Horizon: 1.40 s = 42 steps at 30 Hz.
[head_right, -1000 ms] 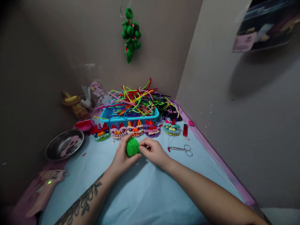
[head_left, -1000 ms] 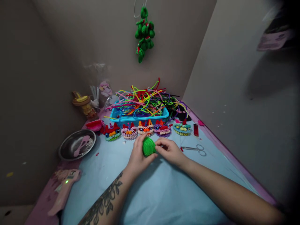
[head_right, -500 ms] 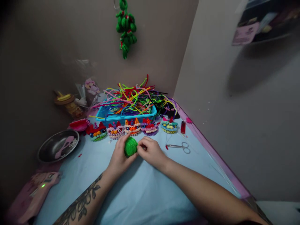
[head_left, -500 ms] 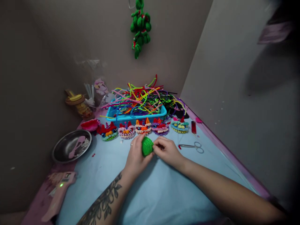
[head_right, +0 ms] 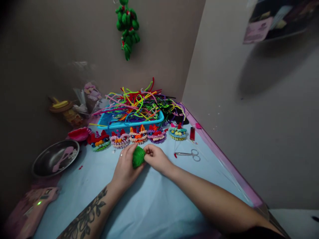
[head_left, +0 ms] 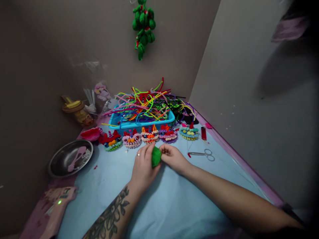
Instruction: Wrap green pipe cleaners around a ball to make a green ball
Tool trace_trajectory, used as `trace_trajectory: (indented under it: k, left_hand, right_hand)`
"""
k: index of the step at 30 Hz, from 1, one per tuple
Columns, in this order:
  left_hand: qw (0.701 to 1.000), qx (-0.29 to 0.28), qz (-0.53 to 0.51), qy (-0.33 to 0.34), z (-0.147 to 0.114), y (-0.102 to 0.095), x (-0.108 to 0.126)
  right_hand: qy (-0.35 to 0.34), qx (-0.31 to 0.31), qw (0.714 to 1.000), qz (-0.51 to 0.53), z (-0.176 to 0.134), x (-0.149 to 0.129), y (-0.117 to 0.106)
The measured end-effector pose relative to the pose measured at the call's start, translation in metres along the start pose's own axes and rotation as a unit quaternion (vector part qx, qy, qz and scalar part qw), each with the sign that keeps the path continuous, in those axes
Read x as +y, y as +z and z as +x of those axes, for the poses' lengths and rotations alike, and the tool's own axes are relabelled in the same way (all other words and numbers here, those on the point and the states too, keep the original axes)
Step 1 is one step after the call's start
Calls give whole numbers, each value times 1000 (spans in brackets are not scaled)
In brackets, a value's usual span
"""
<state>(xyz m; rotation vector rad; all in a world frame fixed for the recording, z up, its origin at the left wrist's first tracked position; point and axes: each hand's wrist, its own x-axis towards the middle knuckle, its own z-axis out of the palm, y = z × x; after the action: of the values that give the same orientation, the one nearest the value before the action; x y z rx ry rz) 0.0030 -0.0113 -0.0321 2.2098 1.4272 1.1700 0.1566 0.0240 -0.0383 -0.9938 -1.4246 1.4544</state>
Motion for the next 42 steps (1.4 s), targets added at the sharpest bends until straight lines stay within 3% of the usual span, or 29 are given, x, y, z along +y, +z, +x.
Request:
trace_trajectory:
  k: [4, 7, 12, 18, 24, 30, 34, 38, 42]
  left_hand:
    - [1000, -3, -20, -12, 1, -2, 1]
    - [994, 3, -78, -72, 4, -5, 3]
    - [944, 4, -257, -208, 12, -11, 5]
    - [906, -37, -344, -243, 12, -11, 3]
    - [932, -40, -295, -207, 12, -12, 3]
    - [966, -8, -212, -151, 10, -9, 0]
    - [992, -4, -100, -72, 6, -4, -8]
    - [1000, -3, 3, 3, 4, -2, -12]
    - [999, 4, 43, 21, 3, -2, -10]
  right_hand:
    - [0, -9, 1000, 11, -2, -5, -1]
    - [24, -31, 999, 32, -2, -7, -4]
    - [20, -61, 997, 50, 0, -3, -12]
    - [-36, -68, 997, 28, 2, -3, -16]
    - [-50, -52, 997, 0, -5, -14, -15]
    - [43, -62, 991, 107, -6, -10, -9]
    - [79, -41, 988, 128, -4, -6, -8]
    - [44, 9, 998, 51, -4, -8, -6]
    - [-26, 60, 997, -45, -6, -12, 0]
